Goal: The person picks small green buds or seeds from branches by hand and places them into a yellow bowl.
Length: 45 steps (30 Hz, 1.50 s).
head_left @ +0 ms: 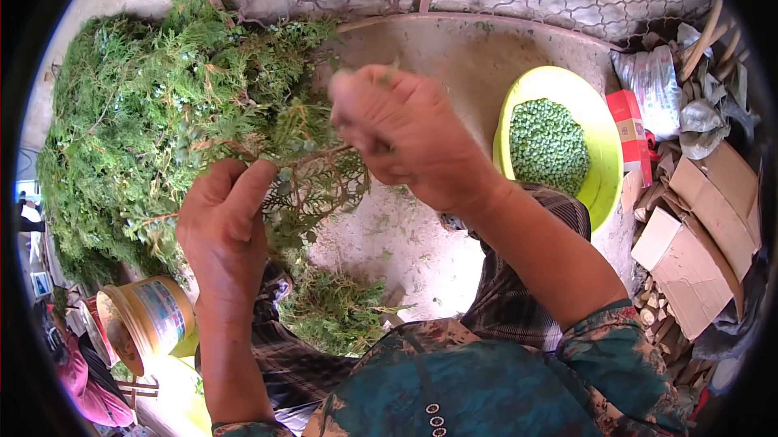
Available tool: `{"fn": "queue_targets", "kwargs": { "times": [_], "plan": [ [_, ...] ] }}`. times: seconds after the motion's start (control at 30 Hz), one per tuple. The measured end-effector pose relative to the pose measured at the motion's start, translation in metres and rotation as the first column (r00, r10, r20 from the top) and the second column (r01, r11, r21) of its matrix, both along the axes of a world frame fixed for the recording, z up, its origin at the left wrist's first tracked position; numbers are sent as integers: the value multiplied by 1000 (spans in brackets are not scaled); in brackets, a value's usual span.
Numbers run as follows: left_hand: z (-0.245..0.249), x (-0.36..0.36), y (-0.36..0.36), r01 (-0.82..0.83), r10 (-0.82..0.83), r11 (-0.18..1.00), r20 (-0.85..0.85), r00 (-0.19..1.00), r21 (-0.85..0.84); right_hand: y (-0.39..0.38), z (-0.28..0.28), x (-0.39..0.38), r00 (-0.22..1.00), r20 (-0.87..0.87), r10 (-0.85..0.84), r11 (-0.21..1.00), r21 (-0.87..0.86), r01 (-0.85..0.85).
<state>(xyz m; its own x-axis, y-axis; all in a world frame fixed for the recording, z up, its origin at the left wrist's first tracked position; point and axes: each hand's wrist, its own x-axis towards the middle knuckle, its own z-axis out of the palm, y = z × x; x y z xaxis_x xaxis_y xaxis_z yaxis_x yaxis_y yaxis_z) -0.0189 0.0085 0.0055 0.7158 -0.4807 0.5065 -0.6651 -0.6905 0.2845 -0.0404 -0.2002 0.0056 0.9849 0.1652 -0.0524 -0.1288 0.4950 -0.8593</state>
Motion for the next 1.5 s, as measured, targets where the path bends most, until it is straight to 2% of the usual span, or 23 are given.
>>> {"fn": "queue_targets", "kwargs": {
  "times": [0.03, 0.07, 0.13, 0.17, 0.3, 0.37, 0.4, 0.43, 0.47, 0.53, 0.57, 0.6, 0.7, 0.73, 0.8, 0.93, 1.03, 1.1, 1.13, 1.17, 1.2, 1.3, 1.5],
  "plan": [
    [1, -1, -1, 19, -20, 999, 26, 999, 46, 4, -4, 1, 994, 89, -65, 911, -401, 96],
    [2, -2, -1, 37, -42, 995, 52, 998, 93, 9, -11, 1, 994, 87, -66, 911, -401, 95],
    [6, -5, -1, 42, -45, 991, 22, 999, 125, 17, -23, 1, 804, 595, -14, 616, -628, 475],
    [7, -6, -1, 47, -47, 987, -6, 999, 156, 16, -18, -6, 886, 458, 67, 586, -737, 337],
    [1, -4, -2, 75, -80, 992, 44, 996, 101, 16, -24, -7, 875, 465, 133, 378, -840, 389],
    [3, -4, -3, 75, -80, 994, 58, 995, 76, 12, -22, 0, 869, 489, -78, 627, -654, 424],
    [1, -2, -2, 77, -82, 994, 58, 995, 75, 7, -15, 1, 868, 489, -79, 626, -654, 425],
    [-3, -1, 0, 88, -88, 996, 20, 996, -14, -1, -3, 0, 978, 173, -117, 932, -321, 168],
    [-5, -1, 1, 93, -95, 990, -16, 995, -102, -7, 3, -1, 991, -135, 23, 985, 170, 0],
    [-1, -3, 1, 99, -101, 993, -28, 995, -66, -5, -5, -1, 988, -134, 76, 977, 209, -47],
    [0, -3, 1, 105, -107, 994, -40, 993, -33, 3, -12, 1, 992, 121, -44, 974, -218, 70],
    [1, -3, -1, 108, -109, 994, -40, 993, -34, 8, -17, 2, 919, 392, -39, 781, -562, 273],
    [2, -5, -2, 105, -105, 993, -1, 994, 44, 15, -23, -8, 863, 499, 73, 560, -737, 379],
    [2, -5, -4, 122, -124, 990, 20, 992, 77, 15, -21, -9, 865, 497, 74, 561, -737, 376],
    [3, -5, -6, 142, -147, 984, 37, 988, 109, 13, -13, -10, 935, 318, 158, 459, -862, 215],
    [1, -4, -6, 143, -157, 977, 80, 984, 159, 11, -11, -8, 939, 249, 238, 475, -873, 111],
    [-4, -4, -4, 153, -154, 988, 33, 987, 33, 12, -17, -6, 884, 424, 197, 461, -836, 299],
    [-5, -4, -1, 156, -158, 986, -27, 987, -66, 12, -13, -5, 936, 352, 2, 792, -573, 214],
    [-4, -3, 1, 133, -138, 987, -49, 989, -92, 4, -8, -3, 934, 356, 1, 790, -573, 218],
    [-4, -1, 4, 106, -115, 987, -72, 991, -117, -11, 0, -1, 995, 101, 23, 998, -60, -17],
    [-5, 1, 6, 100, -109, 988, -67, 992, -118, -21, 6, 0, 975, -103, 196, 850, 514, -116],
    [-8, 4, 7, 131, -160, 961, -104, 982, -242, -24, 7, -1, 984, -132, 123, 834, 551, -30],
    [1, -6, -3, 126, -146, 987, -249, 957, -96, -26, 11, 3, 989, -133, 60, 903, 429, 3]
  ]
}}
